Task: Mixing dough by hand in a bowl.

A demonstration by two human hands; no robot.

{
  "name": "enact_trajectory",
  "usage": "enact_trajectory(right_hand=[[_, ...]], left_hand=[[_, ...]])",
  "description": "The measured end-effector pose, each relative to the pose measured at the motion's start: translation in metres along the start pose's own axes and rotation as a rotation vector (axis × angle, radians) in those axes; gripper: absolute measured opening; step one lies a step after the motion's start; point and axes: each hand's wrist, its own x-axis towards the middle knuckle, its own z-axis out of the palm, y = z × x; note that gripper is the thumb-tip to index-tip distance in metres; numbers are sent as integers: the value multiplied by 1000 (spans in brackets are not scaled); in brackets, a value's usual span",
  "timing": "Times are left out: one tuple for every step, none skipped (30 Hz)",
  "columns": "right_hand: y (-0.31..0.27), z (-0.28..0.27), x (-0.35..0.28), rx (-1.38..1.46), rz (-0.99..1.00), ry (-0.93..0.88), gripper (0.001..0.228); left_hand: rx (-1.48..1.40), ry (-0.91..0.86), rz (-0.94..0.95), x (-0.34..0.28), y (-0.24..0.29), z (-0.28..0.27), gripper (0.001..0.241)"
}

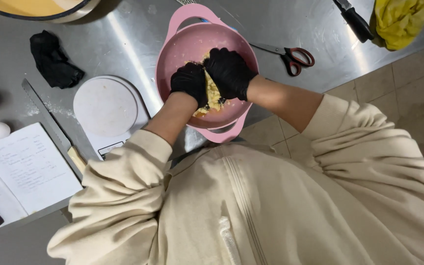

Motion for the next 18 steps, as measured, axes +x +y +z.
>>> enact_trajectory(right_hand=[[4,3,4,-1,2,3,56],[8,6,9,23,-13,26,57],[10,12,8,54,-26,39,59],[12,11,8,61,-23,33,59],[12,11,10,93,-30,30,58],[11,10,11,125,-37,27,56],[14,13,11,126,-36,28,56],[16,16,11,150,-32,-38,50],[18,18,13,170,-31,-102,44],[21,23,14,169,-33,-99,44],[22,30,14,183,-40,-124,42],[22,37,13,197,-48,-149,40],[24,36,12,196,-58,-153,40],[25,35,11,203,-50,-122,38],[25,35,10,213,-41,-87,37],[23,30,11,215,-49,-86,37],[24,25,9,232,-7,-43,39],[26,19,8,249,36,1,40]], left_hand=[[3,2,1,5,-4,1,71],[-16,25,35,10,-7,3,61],[-38,38,70,13,-7,9,51],[-39,29,73,13,-6,9,51],[-75,51,74,13,-8,11,46],[-111,73,75,12,-9,12,40],[-109,72,76,11,-8,9,40],[-118,46,65,10,-7,7,38],[-129,23,51,10,-7,2,35],[-127,26,49,10,-9,3,35],[-132,12,52,8,-10,5,34],[-138,-2,54,6,-11,9,34],[-144,-3,45,5,-12,9,34],[-191,23,33,3,-13,9,34],[-233,49,21,1,-15,9,35],[-233,49,13,-4,-16,5,35],[-289,84,-27,-5,-15,-1,36],[-345,118,-66,-6,-13,-7,37]])
